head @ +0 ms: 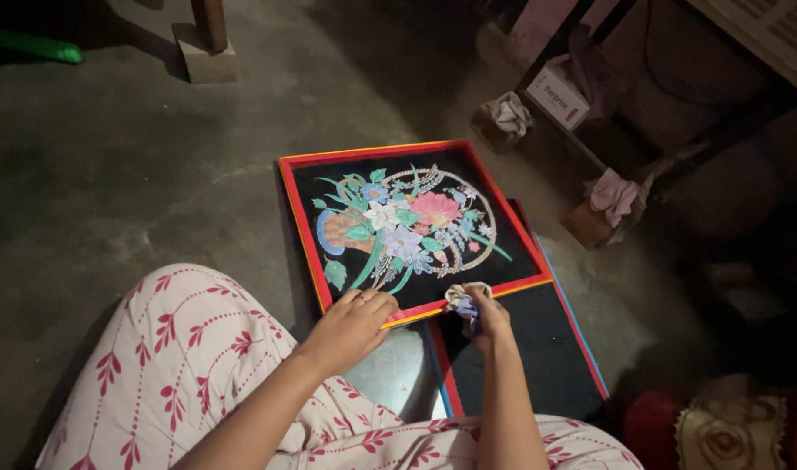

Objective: The person wipes the surface of a framed floral artwork with a cloth, then flips it over and wipes the back. The person is sitting on the floor during the task.

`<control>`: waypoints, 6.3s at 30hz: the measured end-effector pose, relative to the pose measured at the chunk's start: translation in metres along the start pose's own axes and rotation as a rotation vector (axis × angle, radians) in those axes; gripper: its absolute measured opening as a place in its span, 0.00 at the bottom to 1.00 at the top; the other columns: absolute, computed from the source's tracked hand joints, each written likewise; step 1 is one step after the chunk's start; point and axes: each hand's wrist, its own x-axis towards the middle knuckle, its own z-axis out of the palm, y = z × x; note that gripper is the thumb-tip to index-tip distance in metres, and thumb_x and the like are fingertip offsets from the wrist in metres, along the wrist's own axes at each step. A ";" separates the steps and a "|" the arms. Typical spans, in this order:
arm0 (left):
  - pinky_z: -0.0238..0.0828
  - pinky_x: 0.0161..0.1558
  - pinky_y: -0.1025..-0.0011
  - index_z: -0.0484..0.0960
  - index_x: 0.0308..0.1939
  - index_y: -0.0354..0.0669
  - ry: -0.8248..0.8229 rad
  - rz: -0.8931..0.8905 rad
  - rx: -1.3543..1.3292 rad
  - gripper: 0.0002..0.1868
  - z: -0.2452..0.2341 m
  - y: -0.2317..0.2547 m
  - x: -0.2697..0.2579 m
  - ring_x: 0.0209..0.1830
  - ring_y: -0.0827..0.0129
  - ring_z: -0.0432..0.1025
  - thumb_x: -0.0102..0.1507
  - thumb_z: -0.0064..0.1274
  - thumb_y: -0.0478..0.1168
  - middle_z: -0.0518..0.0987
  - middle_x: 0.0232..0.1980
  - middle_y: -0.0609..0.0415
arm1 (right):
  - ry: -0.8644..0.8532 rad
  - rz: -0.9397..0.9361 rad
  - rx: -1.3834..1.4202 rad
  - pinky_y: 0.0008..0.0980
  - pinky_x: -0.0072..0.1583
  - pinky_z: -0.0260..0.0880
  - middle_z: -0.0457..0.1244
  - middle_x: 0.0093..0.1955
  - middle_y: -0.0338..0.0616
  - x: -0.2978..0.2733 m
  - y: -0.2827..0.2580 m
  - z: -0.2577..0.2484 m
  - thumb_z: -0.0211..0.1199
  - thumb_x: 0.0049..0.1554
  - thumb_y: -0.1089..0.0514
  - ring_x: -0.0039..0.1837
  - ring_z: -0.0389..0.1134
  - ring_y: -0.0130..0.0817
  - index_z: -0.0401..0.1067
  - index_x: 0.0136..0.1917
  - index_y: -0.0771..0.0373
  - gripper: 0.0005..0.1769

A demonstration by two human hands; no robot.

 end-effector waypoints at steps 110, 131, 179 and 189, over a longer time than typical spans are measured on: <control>0.80 0.32 0.70 0.75 0.45 0.38 1.043 -0.497 -0.766 0.12 -0.266 0.029 0.102 0.32 0.74 0.76 0.65 0.56 0.43 0.81 0.36 0.54 | 0.088 -1.728 -0.812 0.39 0.43 0.70 0.70 0.39 0.47 -0.336 -0.171 0.195 0.70 0.40 0.66 0.40 0.72 0.42 0.80 0.61 0.52 0.33; 0.77 0.44 0.73 0.69 0.66 0.41 1.182 -0.638 -1.003 0.21 -0.216 -0.050 -0.030 0.50 0.76 0.73 0.69 0.48 0.42 0.76 0.56 0.55 | -0.229 -1.675 -0.970 0.38 0.42 0.71 0.72 0.57 0.44 -0.335 -0.076 0.250 0.70 0.43 0.65 0.42 0.72 0.38 0.76 0.63 0.58 0.32; 0.70 0.47 0.59 0.77 0.51 0.27 1.264 -1.213 -0.363 0.26 -0.178 -0.086 -0.117 0.43 0.47 0.78 0.73 0.35 0.50 0.82 0.43 0.34 | -0.516 -0.908 -0.722 0.32 0.56 0.73 0.71 0.44 0.52 -0.294 -0.035 0.371 0.49 0.44 0.79 0.51 0.76 0.38 0.76 0.52 0.64 0.26; 0.69 0.52 0.57 0.78 0.54 0.29 1.281 -1.108 -0.360 0.26 -0.180 -0.086 -0.119 0.51 0.43 0.76 0.73 0.35 0.50 0.81 0.51 0.33 | -0.750 -1.134 -0.436 0.36 0.64 0.69 0.70 0.57 0.55 -0.314 -0.014 0.448 0.53 0.59 0.70 0.61 0.71 0.45 0.74 0.57 0.67 0.14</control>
